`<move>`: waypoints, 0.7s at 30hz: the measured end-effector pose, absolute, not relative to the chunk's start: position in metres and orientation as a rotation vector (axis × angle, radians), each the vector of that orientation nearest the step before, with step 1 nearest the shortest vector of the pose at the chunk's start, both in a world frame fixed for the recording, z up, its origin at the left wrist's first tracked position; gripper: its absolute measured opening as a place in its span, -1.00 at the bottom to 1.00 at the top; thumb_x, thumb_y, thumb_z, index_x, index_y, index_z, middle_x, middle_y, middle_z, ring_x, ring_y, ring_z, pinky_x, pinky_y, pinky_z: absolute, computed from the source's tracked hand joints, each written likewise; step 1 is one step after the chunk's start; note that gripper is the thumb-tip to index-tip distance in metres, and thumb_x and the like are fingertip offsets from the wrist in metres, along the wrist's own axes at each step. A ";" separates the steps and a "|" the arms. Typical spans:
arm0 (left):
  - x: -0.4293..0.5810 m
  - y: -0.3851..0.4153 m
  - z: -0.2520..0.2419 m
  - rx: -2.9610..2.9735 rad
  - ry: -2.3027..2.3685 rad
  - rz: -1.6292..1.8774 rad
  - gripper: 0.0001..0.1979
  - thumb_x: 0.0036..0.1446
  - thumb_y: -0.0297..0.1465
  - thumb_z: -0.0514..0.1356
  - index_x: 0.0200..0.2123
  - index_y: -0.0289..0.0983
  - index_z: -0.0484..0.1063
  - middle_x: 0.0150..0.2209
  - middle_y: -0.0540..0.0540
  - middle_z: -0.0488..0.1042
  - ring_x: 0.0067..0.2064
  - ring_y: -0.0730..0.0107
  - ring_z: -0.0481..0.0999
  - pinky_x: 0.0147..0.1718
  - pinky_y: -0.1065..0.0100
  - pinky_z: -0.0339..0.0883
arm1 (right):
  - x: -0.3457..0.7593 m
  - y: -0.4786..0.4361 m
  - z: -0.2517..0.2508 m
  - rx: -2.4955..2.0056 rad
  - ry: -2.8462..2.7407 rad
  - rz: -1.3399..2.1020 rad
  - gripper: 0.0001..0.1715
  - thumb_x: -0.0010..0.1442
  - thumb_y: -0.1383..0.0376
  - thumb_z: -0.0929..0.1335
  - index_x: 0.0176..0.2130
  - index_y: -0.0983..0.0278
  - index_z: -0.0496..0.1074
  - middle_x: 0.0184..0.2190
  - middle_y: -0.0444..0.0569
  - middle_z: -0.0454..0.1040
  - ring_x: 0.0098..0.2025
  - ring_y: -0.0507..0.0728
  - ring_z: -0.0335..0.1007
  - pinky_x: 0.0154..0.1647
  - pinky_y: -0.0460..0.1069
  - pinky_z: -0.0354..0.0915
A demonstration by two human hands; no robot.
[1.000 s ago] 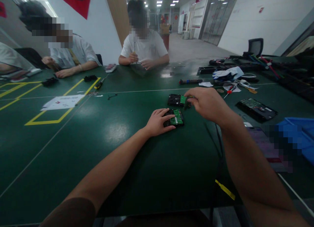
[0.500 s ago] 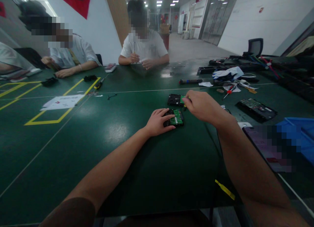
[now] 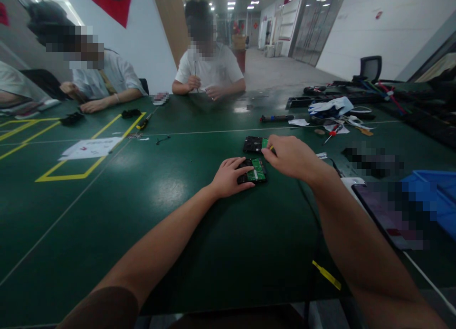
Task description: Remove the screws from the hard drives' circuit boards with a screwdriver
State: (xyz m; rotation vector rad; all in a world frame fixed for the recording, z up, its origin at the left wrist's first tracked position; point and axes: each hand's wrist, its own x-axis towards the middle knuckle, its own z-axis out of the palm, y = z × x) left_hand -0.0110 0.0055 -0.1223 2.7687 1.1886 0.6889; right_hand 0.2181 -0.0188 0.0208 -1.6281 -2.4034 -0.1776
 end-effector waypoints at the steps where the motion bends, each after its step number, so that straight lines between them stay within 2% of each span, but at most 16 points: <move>1: -0.011 0.005 -0.122 2.768 1.188 0.692 -0.35 0.18 0.11 0.22 0.24 -0.05 0.43 0.39 -0.17 0.23 0.36 -0.09 0.22 0.29 -0.13 0.10 | 0.219 -0.020 0.021 -1.623 -2.421 -0.173 -0.64 0.34 0.13 0.26 -0.11 0.31 0.49 -0.31 0.17 0.60 -0.31 0.28 0.50 -0.30 0.10 0.27; 6: -0.010 0.004 -0.120 2.761 1.192 0.676 -0.37 0.18 0.09 0.23 0.24 -0.04 0.43 0.39 -0.17 0.23 0.36 -0.10 0.22 0.29 -0.15 0.10 | 0.223 -0.020 0.022 -1.653 -2.455 -0.164 -0.67 0.27 0.16 0.33 -0.08 0.31 0.49 -0.34 0.16 0.60 -0.32 0.29 0.51 -0.31 0.10 0.28; 13: -0.011 0.004 -0.120 2.760 1.197 0.670 -0.36 0.18 0.09 0.23 0.25 -0.05 0.42 0.39 -0.18 0.22 0.36 -0.11 0.21 0.29 -0.15 0.10 | 0.226 -0.017 0.022 -1.741 -2.427 -0.238 -0.52 0.30 0.00 0.31 -0.09 0.34 0.50 -0.35 0.18 0.60 -0.30 0.30 0.52 -0.33 0.08 0.29; 21: -0.010 0.005 -0.121 2.766 1.196 0.674 -0.36 0.18 0.09 0.23 0.25 -0.04 0.42 0.39 -0.17 0.22 0.35 -0.11 0.22 0.28 -0.15 0.11 | 0.225 -0.021 0.027 -1.581 -2.534 -0.099 -0.72 0.27 0.23 0.30 -0.08 0.30 0.47 -0.17 0.17 0.60 -0.16 0.30 0.51 -0.20 0.08 0.28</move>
